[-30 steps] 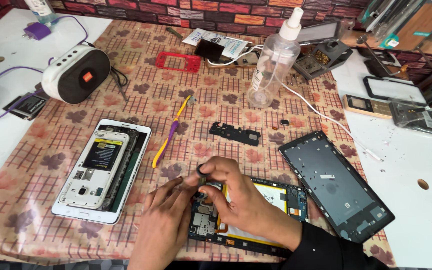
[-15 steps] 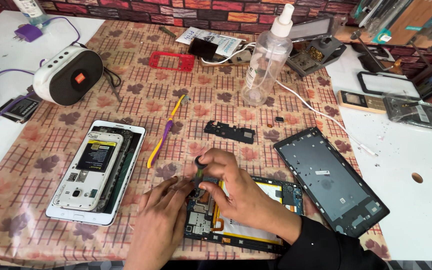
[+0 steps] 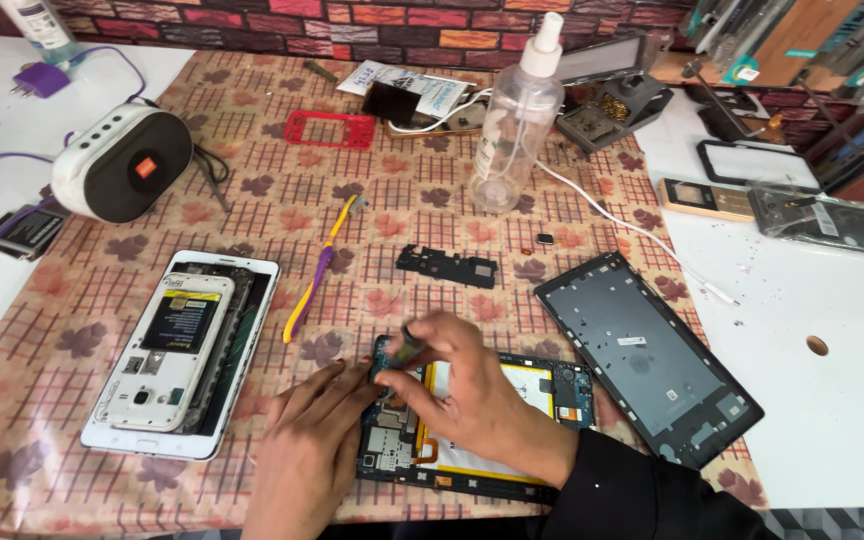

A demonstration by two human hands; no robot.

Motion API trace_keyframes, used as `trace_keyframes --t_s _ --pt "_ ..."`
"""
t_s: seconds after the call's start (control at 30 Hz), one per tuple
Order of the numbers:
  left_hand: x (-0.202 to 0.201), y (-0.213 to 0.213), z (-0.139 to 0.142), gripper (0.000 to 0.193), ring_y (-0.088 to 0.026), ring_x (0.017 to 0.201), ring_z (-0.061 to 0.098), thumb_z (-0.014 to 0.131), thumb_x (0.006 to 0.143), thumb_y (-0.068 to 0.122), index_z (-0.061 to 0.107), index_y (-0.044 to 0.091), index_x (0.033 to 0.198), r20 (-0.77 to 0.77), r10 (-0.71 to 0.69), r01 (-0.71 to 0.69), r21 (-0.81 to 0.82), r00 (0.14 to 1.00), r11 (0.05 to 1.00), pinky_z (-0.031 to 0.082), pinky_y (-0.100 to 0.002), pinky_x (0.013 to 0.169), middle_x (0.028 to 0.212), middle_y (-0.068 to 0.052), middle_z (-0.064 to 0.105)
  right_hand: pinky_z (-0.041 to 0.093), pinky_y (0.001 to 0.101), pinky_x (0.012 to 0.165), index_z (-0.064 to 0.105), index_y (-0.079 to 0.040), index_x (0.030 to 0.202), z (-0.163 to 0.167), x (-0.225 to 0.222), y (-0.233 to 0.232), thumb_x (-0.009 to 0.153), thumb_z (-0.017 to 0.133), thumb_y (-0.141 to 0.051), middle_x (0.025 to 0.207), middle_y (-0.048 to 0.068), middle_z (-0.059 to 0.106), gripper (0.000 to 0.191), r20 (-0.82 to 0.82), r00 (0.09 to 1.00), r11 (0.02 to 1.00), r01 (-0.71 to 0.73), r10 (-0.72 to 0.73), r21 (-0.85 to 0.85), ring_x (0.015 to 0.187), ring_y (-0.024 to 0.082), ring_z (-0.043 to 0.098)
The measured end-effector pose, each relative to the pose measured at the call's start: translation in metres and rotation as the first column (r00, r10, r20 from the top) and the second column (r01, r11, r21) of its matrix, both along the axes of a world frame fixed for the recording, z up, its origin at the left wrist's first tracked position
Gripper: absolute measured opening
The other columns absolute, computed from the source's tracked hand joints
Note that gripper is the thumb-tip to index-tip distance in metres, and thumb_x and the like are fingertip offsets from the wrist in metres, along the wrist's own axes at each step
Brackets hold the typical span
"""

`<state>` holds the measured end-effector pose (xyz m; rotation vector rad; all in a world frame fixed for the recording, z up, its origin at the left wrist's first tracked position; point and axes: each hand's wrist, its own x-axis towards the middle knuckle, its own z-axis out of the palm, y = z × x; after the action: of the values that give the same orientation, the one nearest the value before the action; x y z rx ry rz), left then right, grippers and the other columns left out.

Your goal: The person uses a green-handled screwdriver to repeatedly loosen and tighten screws on the motherboard of a disassembled tablet. The person also handles the tablet frame and battery area while working at a cluttered workbench.

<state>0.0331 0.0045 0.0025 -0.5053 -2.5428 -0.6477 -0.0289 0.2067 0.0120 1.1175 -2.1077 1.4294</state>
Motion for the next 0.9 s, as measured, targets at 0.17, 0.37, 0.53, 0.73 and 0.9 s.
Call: trace_keyframes --t_s 0.17,0.37,0.53,0.73,0.9 --pt "0.003 0.000 -0.002 0.035 -0.025 0.125 0.061 0.063 0.081 0.007 0.074 0.014 0.114 0.002 0.009 -0.009 0.007 1.000 1.000 0.045 -0.043 0.098 0.132 -0.003 0.069 0.068 0.0354 0.092 0.019 -0.007 0.144 0.010 -0.004 0.010 0.100 0.063 0.010 0.118 0.020 0.071 0.066 0.167 0.970 0.979 -0.159 0.179 -0.127 0.102 0.026 0.076" --pt "0.001 -0.001 -0.005 0.043 -0.023 0.120 0.063 0.063 0.077 0.005 0.075 0.016 0.116 -0.051 -0.002 0.000 -0.048 0.999 0.999 0.046 -0.040 0.098 0.131 0.001 0.069 0.071 0.0381 0.081 0.020 -0.011 0.140 0.027 -0.002 0.091 0.091 0.066 0.013 0.111 0.024 0.073 0.071 0.315 0.948 0.918 0.163 -0.044 -0.362 0.097 0.029 0.076" --pt "-0.002 0.001 -0.008 0.040 -0.022 0.118 0.063 0.063 0.076 0.004 0.075 0.016 0.113 -0.099 0.016 -0.025 -0.087 0.995 0.996 0.048 -0.040 0.096 0.129 0.001 0.070 0.063 0.0361 0.092 0.016 -0.016 0.144 0.030 -0.010 0.173 0.095 0.060 0.019 0.118 0.023 0.067 0.075 0.239 0.917 0.897 0.373 -0.319 -0.237 0.106 0.027 0.072" --pt "-0.004 0.003 -0.008 0.038 -0.022 0.118 0.063 0.063 0.074 0.002 0.075 0.014 0.108 -0.090 0.007 -0.015 -0.094 0.996 0.995 0.049 -0.041 0.094 0.128 -0.001 0.069 0.059 0.0335 0.087 0.018 -0.013 0.144 0.011 -0.012 0.195 0.084 0.061 0.022 0.113 0.019 0.065 0.082 0.255 0.878 0.884 0.448 -0.406 -0.134 0.100 0.024 0.070" --pt "-0.003 0.002 -0.008 0.040 -0.022 0.116 0.064 0.063 0.072 0.000 0.075 0.013 0.108 -0.046 0.010 -0.013 -0.063 0.999 0.998 0.049 -0.041 0.094 0.128 -0.001 0.069 0.060 0.0342 0.090 0.018 -0.011 0.144 0.004 -0.014 0.198 0.081 0.062 0.019 0.110 0.018 0.066 0.082 0.197 0.868 0.876 0.476 -0.456 -0.072 0.098 0.023 0.070"
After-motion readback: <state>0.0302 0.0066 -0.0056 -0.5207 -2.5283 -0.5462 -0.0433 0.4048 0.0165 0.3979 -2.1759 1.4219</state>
